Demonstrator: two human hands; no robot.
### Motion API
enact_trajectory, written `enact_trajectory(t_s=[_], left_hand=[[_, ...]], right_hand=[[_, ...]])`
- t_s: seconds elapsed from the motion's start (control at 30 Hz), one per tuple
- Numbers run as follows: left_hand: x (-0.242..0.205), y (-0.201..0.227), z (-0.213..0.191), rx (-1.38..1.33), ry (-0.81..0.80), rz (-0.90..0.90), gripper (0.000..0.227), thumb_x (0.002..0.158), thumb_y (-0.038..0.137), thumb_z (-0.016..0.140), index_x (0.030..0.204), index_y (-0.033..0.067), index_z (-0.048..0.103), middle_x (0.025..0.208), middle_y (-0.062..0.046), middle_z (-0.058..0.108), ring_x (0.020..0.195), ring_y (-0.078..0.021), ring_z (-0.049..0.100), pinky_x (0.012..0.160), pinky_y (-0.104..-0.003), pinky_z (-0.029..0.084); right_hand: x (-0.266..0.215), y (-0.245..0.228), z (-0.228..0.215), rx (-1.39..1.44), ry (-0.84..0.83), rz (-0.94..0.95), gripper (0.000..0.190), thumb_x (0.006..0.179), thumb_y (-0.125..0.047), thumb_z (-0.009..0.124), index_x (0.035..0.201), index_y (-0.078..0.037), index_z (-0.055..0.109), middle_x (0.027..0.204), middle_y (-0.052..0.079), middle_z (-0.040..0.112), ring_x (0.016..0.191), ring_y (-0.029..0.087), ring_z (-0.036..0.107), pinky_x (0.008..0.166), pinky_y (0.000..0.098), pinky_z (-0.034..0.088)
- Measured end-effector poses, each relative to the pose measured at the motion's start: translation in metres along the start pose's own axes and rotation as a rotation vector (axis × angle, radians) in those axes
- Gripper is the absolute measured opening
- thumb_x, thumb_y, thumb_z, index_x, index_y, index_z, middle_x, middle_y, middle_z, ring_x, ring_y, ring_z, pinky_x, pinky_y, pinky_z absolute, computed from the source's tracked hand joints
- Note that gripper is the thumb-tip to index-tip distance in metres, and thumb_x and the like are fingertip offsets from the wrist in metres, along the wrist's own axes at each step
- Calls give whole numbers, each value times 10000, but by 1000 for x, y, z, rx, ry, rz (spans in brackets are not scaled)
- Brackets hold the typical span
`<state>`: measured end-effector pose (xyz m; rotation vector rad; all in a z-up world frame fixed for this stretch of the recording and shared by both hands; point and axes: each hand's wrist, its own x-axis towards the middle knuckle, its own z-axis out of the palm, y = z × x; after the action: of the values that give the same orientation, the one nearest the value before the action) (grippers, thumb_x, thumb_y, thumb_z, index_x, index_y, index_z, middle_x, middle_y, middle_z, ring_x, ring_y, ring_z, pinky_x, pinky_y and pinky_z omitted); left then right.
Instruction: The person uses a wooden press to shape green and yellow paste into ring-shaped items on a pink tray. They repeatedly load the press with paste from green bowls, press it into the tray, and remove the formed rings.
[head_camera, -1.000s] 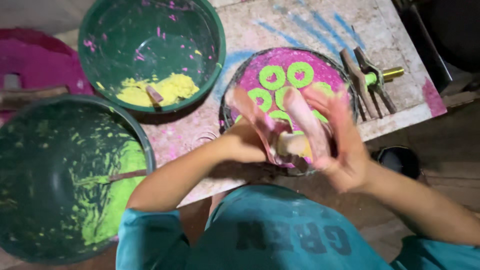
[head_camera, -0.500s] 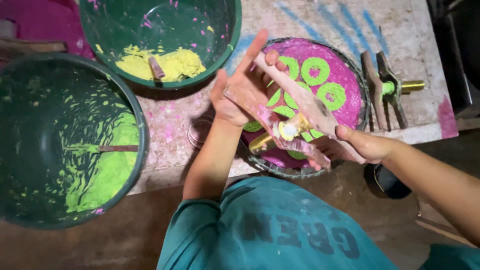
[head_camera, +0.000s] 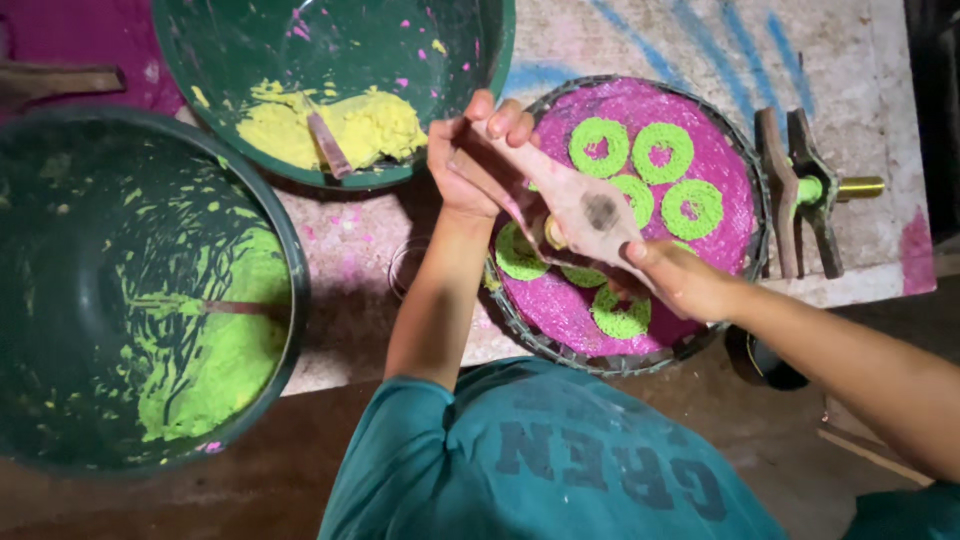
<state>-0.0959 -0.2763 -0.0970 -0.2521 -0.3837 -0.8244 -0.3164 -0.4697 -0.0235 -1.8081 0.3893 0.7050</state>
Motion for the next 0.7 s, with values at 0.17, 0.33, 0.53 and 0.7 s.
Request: enact_trajectory(t_s=[0.17,0.33,0.53,0.7], left_hand=[[-1,-4,-2,-7,52,33,245,964,357,486,1071,145,549,1025,-38,527,1048,-218,506,1027,-398,475],[12,1,25,77,-2,21,280,994,377,477,1074,122,561,1005,-47,533,1031,-226,523,1057,-410,465],[21,-16,59,297,77,-119,318,848,333,523,1086,122,529,1057,-68,538,1140,-276,528,1088,-459,421],[27,-67,30,-59,95,-120,304,880,331,521,1098,118,527,1011,-42,523,1048,-237,512,1096,-445,422]], right_hand=[[-1,9,-7,12,-55,82,867,912,-738,284,984,-10,748,855,99,770,817,215,718,779,371,564],[9,22,-3,-58,14,-10,856,971,-721,303,1000,15,738,855,107,719,800,236,642,738,390,509],[-37,50,-15,291,-172,-108,834,964,-685,249,1354,-16,558,1250,86,668,1194,205,602,1052,357,442],[-81,75,-29,293,16,92,815,983,-670,276,1250,4,650,1087,104,728,1013,219,656,922,373,505]])
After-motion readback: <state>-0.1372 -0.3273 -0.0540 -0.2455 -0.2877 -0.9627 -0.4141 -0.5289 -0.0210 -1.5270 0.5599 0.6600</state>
